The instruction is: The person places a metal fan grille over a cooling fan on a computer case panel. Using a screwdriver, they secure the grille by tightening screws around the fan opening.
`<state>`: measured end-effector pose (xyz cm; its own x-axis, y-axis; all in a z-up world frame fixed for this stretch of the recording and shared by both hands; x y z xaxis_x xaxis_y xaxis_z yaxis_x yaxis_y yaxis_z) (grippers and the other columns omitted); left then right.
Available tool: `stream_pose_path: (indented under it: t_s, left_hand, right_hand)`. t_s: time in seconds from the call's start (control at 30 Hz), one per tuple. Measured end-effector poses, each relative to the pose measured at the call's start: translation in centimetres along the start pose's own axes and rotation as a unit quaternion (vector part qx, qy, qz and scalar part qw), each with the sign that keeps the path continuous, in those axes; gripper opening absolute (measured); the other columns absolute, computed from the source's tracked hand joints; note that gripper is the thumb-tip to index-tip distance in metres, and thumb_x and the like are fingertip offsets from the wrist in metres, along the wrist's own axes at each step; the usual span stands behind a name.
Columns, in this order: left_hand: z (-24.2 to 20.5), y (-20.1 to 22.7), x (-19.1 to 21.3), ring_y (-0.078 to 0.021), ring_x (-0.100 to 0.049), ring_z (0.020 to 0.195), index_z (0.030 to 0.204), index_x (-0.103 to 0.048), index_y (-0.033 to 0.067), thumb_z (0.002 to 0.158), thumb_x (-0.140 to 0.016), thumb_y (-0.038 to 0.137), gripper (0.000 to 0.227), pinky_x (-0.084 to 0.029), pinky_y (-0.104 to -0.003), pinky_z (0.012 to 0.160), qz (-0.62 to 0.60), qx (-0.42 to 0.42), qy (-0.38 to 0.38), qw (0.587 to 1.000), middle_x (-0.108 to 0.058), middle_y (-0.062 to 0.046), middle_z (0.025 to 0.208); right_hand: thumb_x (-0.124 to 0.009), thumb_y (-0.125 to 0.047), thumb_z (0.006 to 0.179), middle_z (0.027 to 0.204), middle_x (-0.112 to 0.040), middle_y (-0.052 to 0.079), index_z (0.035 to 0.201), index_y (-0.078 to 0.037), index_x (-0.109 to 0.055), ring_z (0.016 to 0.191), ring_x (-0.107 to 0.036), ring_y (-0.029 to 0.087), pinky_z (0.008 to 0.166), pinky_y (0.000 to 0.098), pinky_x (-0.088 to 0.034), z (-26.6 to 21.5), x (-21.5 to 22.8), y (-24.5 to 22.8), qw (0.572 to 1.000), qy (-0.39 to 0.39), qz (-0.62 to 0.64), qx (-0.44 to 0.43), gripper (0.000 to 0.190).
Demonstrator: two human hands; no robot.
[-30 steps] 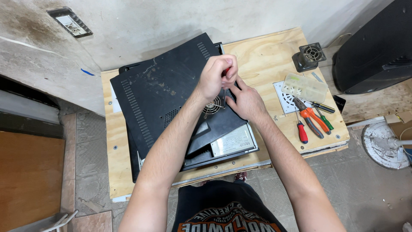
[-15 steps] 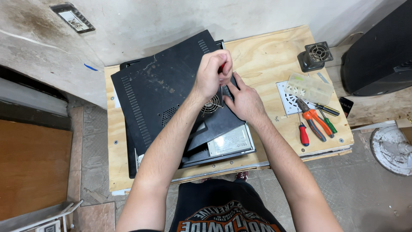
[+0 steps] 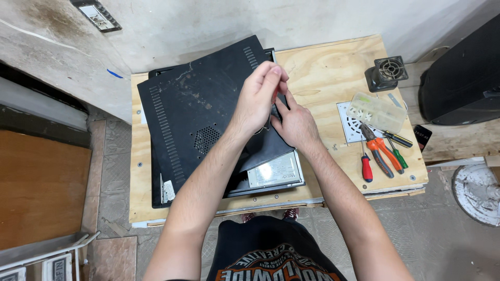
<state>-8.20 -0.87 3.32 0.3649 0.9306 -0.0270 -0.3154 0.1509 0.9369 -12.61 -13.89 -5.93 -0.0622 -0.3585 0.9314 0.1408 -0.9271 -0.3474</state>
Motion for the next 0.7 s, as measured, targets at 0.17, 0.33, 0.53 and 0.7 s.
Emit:
stream_pose_path:
  t_s: [0.17, 0.33, 0.53, 0.7]
  left_hand:
    - [-0.1, -2.4, -0.1, -0.0116, -0.051, 0.065, 0.094, -0.062, 0.0112, 0.118, -0.039, 0.027, 0.037, -0.042, -0.024, 0.058, -0.06, 0.014, 0.059, 0.996, -0.05, -0.002, 0.069]
    - [1.9, -4.0, 0.2, -0.0097, -0.033, 0.051, 0.074, -0.054, 0.0093, 0.109, -0.042, 0.026, 0.041, -0.03, -0.022, 0.046, -0.104, 0.016, 0.042, 0.994, -0.032, 0.0, 0.055]
    - [3.6, -5.3, 0.2, -0.0077, -0.024, 0.044, 0.065, -0.047, 0.0104, 0.103, -0.048, 0.024, 0.04, -0.023, -0.023, 0.036, -0.248, 0.053, -0.107, 0.962, -0.025, 0.0, 0.05]
    - [3.5, -6.2, 1.0, -0.0065, -0.025, 0.036, 0.06, -0.042, 0.0128, 0.1, -0.048, 0.025, 0.043, -0.023, -0.023, 0.033, -0.372, 0.071, -0.22, 0.899, -0.026, 0.004, 0.045]
  right_hand:
    - [-0.065, -0.045, 0.111, 0.177, -0.046, 0.025, 0.166, -0.015, -0.061, 0.128, -0.075, 0.048, 0.107, 0.0596, -0.06, 0.5, -2.3, 1.5, 1.0, 0.009, -0.02, 0.007, 0.063]
    - [-0.065, -0.045, 0.112, 0.177, -0.045, 0.025, 0.168, -0.014, -0.059, 0.131, -0.074, 0.046, 0.109, 0.0599, -0.059, 0.5, -2.4, 1.6, 1.0, -0.014, -0.024, 0.001, 0.064]
    - [-0.065, -0.048, 0.111, 0.18, -0.042, 0.023, 0.168, -0.015, -0.059, 0.129, -0.075, 0.045, 0.108, 0.0586, -0.059, 0.7, -3.7, 2.5, 0.999, -0.013, -0.032, 0.003, 0.066]
    - [-0.064, -0.049, 0.113, 0.179, -0.041, 0.024, 0.168, -0.013, -0.058, 0.128, -0.075, 0.046, 0.108, 0.0591, -0.059, 0.8, -2.9, 1.9, 0.999, -0.014, -0.028, 0.009, 0.066]
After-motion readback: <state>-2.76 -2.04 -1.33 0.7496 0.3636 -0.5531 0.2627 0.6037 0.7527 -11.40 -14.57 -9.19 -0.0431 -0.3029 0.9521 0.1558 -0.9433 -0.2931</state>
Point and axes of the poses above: each hand's wrist, its own z-axis towards the middle knuckle, its own x-axis out of the back of the hand, y = z × x, the point moved 3 cm from there along z, towards the middle knuckle
